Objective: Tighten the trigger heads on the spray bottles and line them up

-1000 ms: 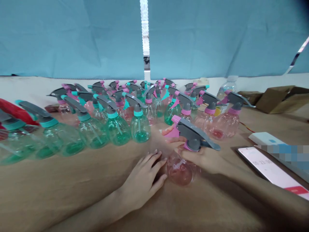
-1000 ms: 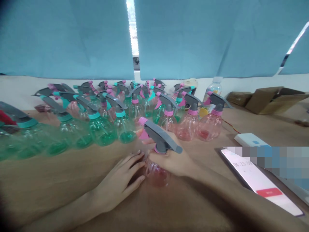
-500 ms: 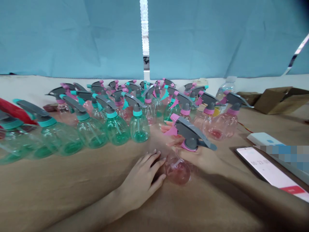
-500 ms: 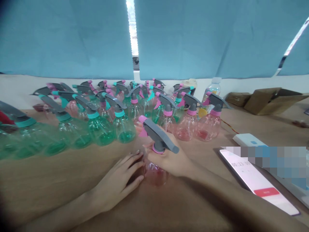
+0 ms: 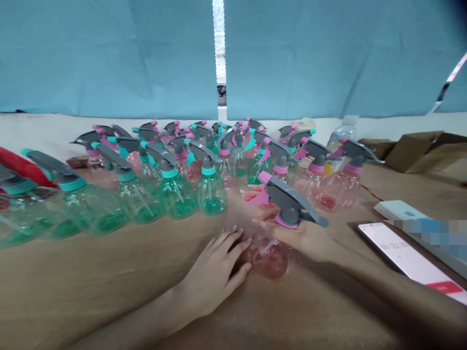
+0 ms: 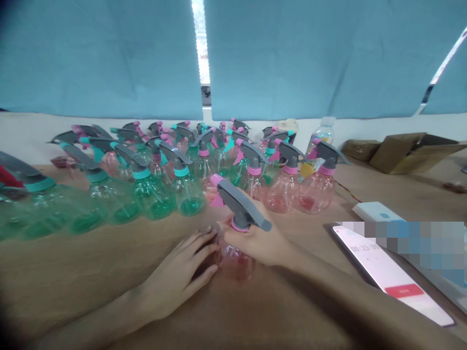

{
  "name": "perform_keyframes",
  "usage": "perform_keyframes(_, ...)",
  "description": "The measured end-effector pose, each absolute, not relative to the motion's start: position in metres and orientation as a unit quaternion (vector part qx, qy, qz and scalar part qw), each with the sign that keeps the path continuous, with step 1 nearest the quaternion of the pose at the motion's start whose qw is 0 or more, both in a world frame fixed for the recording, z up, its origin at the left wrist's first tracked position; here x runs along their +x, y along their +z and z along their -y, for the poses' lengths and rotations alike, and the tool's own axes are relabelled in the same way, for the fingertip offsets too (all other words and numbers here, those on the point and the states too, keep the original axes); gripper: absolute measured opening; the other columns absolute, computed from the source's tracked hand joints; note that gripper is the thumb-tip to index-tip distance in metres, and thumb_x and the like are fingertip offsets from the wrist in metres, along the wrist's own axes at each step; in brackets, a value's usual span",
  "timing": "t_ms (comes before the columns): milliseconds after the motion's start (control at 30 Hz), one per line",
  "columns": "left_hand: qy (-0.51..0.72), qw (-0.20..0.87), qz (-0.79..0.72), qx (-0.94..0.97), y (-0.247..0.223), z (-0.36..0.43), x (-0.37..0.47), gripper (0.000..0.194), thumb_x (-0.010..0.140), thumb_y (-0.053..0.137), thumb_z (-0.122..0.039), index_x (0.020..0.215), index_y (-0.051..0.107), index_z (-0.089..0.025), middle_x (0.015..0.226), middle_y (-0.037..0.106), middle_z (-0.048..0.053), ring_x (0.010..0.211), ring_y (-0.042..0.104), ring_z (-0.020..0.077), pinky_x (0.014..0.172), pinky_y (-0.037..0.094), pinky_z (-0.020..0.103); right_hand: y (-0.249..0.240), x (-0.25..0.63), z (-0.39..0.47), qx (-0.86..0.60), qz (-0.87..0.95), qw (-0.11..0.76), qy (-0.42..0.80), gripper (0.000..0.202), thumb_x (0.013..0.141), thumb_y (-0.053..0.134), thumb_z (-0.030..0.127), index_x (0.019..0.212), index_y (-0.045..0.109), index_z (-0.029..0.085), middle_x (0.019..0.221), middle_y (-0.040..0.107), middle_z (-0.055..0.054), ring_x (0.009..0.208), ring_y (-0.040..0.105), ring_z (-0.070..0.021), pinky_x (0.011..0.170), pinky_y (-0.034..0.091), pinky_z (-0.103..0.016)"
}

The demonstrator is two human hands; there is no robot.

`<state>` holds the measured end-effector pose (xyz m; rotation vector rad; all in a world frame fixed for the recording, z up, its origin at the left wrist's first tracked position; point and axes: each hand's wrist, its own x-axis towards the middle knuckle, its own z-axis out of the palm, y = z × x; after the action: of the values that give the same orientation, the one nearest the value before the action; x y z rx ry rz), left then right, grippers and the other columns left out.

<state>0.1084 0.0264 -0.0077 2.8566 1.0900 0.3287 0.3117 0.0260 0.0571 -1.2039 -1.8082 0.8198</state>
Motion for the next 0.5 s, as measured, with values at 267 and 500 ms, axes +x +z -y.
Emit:
perform_keyframes(267,0.113,0.038,-0.355,0.927,-0.0077,-0.0267,0.1087,0.032,0.092,0.047,-0.033,0.121,0.053,-0.019,0.137,0.044,0.01,0.128,0.036,0.0268,0.102,0.033,0.046,0.06,0.3101,-0.0254,-0.501,0.703,0.389,0.322,0.01,0.068,0.05,0.03,0.06,0.053,0.026,0.07,0.066,-0.002,0.076,0.065,-0.0223,0.069,0.054,-0.036)
perform_keyframes(500,0.113,0.041,-0.354,0.927,-0.0078,-0.026,0.1081,0.033,0.092,0.047,-0.032,0.121,0.052,-0.017,0.137,0.044,0.011,0.128,0.035,0.0273,0.102,0.033,0.046,0.0556,0.311,-0.0252,-0.496,0.692,0.404,0.335,0.007,0.07,0.052,0.028,0.067,0.058,0.025,0.075,0.067,-0.002,0.081,0.065,-0.0219,0.074,0.053,-0.036)
